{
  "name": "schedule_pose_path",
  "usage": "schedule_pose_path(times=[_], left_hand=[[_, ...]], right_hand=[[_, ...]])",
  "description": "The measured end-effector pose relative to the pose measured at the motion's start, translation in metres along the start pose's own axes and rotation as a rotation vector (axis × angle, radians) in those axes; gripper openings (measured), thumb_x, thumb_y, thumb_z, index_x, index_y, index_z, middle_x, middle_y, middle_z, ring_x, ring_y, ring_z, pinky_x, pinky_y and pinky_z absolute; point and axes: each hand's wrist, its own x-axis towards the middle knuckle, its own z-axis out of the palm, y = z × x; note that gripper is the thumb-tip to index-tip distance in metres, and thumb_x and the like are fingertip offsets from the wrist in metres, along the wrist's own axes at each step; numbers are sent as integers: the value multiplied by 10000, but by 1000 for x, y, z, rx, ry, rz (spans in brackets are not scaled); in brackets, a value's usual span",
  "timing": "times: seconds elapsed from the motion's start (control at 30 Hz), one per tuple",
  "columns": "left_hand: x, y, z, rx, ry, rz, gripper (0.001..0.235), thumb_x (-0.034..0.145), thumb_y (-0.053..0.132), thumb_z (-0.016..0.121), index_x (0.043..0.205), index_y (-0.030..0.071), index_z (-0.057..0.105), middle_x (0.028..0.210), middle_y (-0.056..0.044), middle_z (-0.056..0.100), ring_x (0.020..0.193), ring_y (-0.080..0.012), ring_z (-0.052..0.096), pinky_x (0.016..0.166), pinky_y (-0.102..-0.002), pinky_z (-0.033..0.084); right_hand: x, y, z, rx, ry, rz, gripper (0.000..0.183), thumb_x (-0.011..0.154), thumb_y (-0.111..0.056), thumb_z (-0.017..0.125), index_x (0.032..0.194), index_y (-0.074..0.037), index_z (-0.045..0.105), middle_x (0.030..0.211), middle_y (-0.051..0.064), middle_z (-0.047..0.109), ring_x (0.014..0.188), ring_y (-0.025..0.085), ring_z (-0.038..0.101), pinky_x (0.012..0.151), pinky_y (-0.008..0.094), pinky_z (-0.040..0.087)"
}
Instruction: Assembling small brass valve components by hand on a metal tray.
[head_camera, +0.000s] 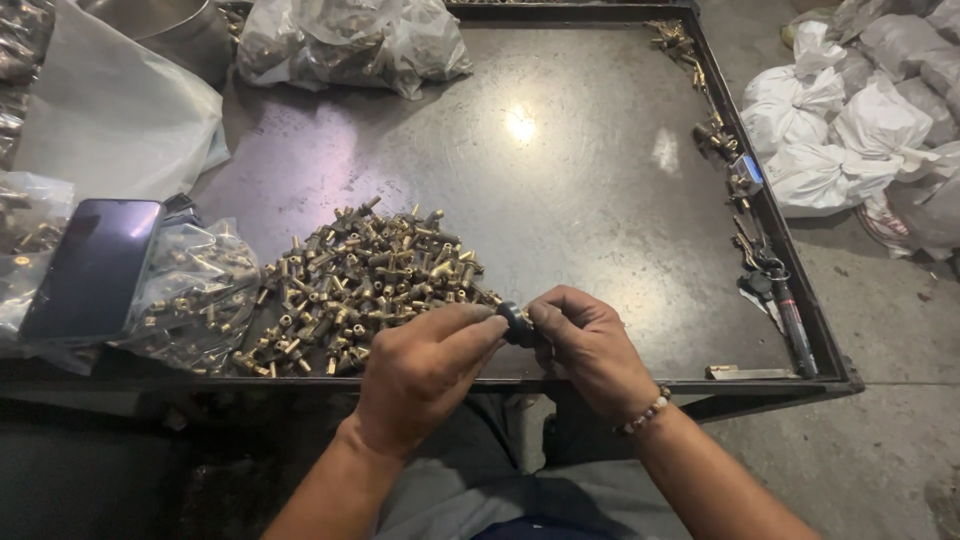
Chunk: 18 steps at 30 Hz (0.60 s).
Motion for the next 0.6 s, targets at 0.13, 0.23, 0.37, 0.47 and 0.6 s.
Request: schedule_pose_path(times=[0.13, 0.23, 0.37, 0.47, 0.6], left_hand=[[1, 1, -1, -23, -11, -21, 198, 856, 65, 781, 1049, 43, 744, 1000, -108, 756, 857, -255, 759, 703, -325, 606], [-2, -3, 1, -185, -51, -283, 183, 833, 97, 815, 1002, 55, 760, 910, -87, 766, 783, -214, 758, 671, -313, 585], [-3, -6, 5, -334, -62, -469, 155, 838, 119, 809, 977, 62, 771, 860, -48, 787, 750, -125, 767, 642, -268, 591], [-1, -4, 5, -414, -72, -598, 129, 848, 116, 788, 960, 56, 773, 825, -26, 792, 729, -90, 744, 629, -254, 583], [1, -4, 10, -543, -27, -759, 118, 872, 122, 767, 961, 45, 770, 813, -20, 783, 723, -70, 721, 634, -238, 586]], right_hand=[[3, 8, -6, 18, -34, -43, 261, 967, -305, 703, 958, -44, 704, 757, 15, 670, 569, 82, 526, 490, 228, 419], [2, 8, -3, -66, -40, -94, 249, 946, -290, 698, 952, -41, 714, 794, 29, 719, 615, 86, 591, 534, 240, 490], [0, 10, -5, -130, -38, -176, 230, 935, -274, 721, 937, -44, 727, 778, 38, 725, 642, 80, 621, 558, 237, 518], [2, 14, -5, -115, -29, -168, 229, 936, -272, 720, 937, -43, 727, 755, 38, 712, 623, 84, 603, 538, 236, 485], [1, 14, -6, -107, -1, -145, 245, 959, -269, 703, 955, -24, 715, 751, 46, 689, 611, 102, 584, 528, 244, 458]])
